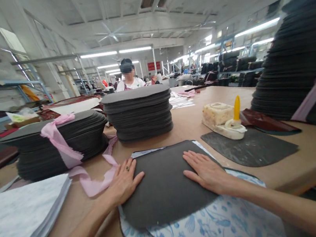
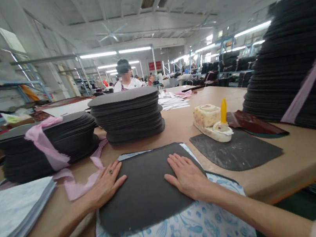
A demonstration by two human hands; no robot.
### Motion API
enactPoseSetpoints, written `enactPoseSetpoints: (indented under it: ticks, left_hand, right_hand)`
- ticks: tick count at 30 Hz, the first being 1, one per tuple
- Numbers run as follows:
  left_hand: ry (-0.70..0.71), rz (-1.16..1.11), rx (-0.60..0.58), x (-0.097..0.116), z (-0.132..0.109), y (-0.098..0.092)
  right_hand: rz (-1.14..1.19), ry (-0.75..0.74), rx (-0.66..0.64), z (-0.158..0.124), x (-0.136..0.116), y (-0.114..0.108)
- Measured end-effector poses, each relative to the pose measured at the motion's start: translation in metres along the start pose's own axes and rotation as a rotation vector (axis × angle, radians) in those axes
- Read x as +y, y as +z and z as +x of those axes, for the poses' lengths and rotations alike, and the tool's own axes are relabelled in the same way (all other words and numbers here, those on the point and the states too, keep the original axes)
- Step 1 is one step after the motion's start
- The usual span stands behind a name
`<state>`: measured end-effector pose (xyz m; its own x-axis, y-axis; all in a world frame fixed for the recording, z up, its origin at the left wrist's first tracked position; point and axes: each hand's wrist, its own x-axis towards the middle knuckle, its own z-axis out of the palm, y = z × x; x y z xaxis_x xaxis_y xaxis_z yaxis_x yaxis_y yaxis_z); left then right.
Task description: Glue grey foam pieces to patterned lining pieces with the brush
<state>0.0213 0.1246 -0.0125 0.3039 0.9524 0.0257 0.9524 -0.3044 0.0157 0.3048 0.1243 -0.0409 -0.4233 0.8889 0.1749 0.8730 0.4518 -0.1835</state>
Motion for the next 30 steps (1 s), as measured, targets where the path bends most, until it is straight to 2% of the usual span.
enactPoseSetpoints:
  ticks: [2,6,8,10,13,16,18,21,24,27,30]
  left_hand:
    - [-0.027,0.033,0.027,0.013,-0.017,-0.004]
    - [0.181,-0.001,0.045,0.056,-0.036,-0.002]
    - [0.201,-0.013,0.012,0.062,-0.044,-0.001]
    - [0.152,-0.009,-0.019,0.051,-0.057,0.002]
    - [0.066,-0.007,-0.008,0.018,-0.082,0.009]
    - [-0.006,-0.035,0.087,-0.012,-0.106,0.019]
    - [-0.049,-0.090,0.163,-0.022,-0.116,0.023]
    - [-0.057,-0.199,0.218,-0.024,-0.121,0.023]
    - [-0.031,-0.259,0.225,-0.020,-0.123,0.018]
    - [-0.041,-0.273,0.235,-0.017,-0.125,0.015]
    - [-0.049,-0.279,0.244,-0.017,-0.127,0.016]
  right_hand:
    - [-0.010,-0.007,-0.006,0.000,0.001,0.000]
    - [-0.036,-0.009,-0.013,0.000,0.001,0.000]
    - [-0.036,-0.011,-0.017,-0.001,0.001,0.000]
    - [-0.030,-0.013,-0.028,-0.001,0.002,0.001]
    - [-0.001,-0.003,-0.046,0.000,0.005,0.003]
    - [0.031,0.007,-0.066,-0.001,0.002,-0.003]
    - [0.091,-0.015,-0.071,-0.007,-0.008,-0.013]
    - [0.233,-0.180,-0.127,-0.025,-0.031,-0.028]
    - [0.261,-0.340,-0.269,-0.039,-0.050,-0.035]
    - [0.227,-0.343,-0.345,-0.041,-0.053,-0.034]
    - [0.178,-0.340,-0.315,-0.037,-0.048,-0.032]
